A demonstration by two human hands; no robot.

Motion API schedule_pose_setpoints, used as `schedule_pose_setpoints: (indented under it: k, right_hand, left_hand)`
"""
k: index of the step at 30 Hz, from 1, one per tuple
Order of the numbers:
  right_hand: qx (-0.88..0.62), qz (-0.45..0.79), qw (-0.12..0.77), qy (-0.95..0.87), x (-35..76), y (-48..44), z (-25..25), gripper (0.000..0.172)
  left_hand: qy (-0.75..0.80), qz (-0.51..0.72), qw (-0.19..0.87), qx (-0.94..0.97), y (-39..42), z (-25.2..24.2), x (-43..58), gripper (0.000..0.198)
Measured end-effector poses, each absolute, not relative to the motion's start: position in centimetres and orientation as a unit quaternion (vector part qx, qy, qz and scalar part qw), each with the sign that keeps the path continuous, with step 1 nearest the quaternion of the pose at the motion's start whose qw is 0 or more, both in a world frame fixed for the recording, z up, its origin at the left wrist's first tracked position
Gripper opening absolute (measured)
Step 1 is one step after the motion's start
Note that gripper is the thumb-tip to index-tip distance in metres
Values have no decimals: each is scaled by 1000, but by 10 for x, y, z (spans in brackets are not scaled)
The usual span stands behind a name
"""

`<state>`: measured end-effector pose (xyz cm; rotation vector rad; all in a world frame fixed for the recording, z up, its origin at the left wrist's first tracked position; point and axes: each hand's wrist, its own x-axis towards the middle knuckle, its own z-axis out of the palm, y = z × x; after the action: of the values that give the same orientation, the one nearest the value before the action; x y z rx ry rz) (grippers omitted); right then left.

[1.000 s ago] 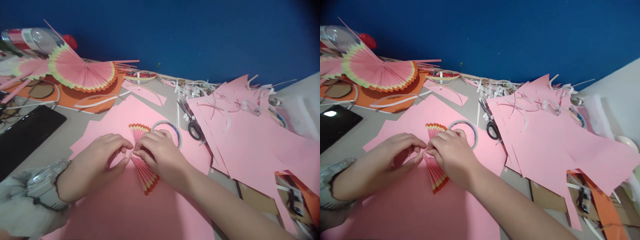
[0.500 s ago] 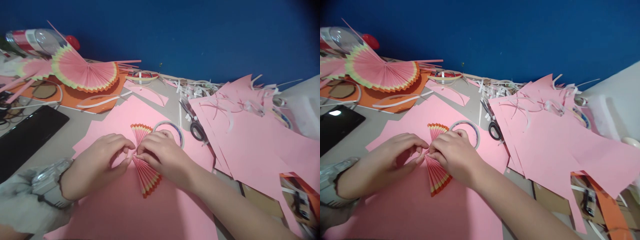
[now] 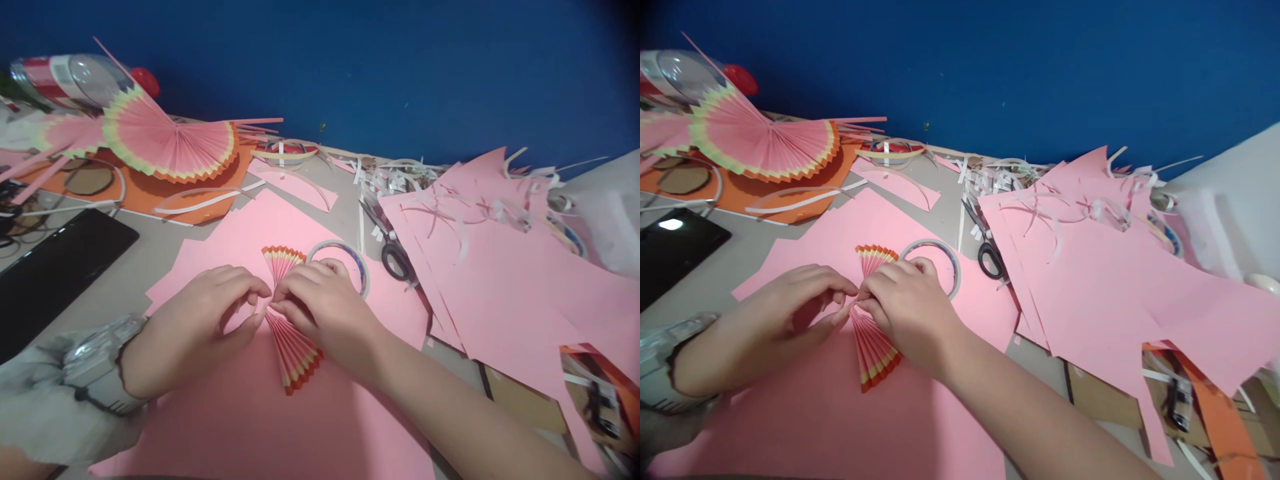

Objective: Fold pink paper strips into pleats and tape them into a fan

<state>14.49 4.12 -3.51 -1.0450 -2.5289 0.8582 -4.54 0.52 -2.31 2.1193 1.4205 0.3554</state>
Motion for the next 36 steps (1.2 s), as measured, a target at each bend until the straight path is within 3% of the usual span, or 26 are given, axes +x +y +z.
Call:
schedule_pose_setpoints:
  k: [15,24,29,36]
  right_hand:
    - [-364,238,157,-887,145,37,-39,15]
    - [-384,139,152,-900,146,36,-38,22]
    - [-380,78,143,-910,146,34,-32,21]
    - [-352,111,112,-923,157,38,-18,13]
  left_hand:
    - [528,127,298,785,6,-21,-45,12]
    - [551,116,287,775,5,-17,-34,6]
    - [543,105,280,785,3,-13,-33,11]
    - [532,84,267,799,7,-6,-30,17]
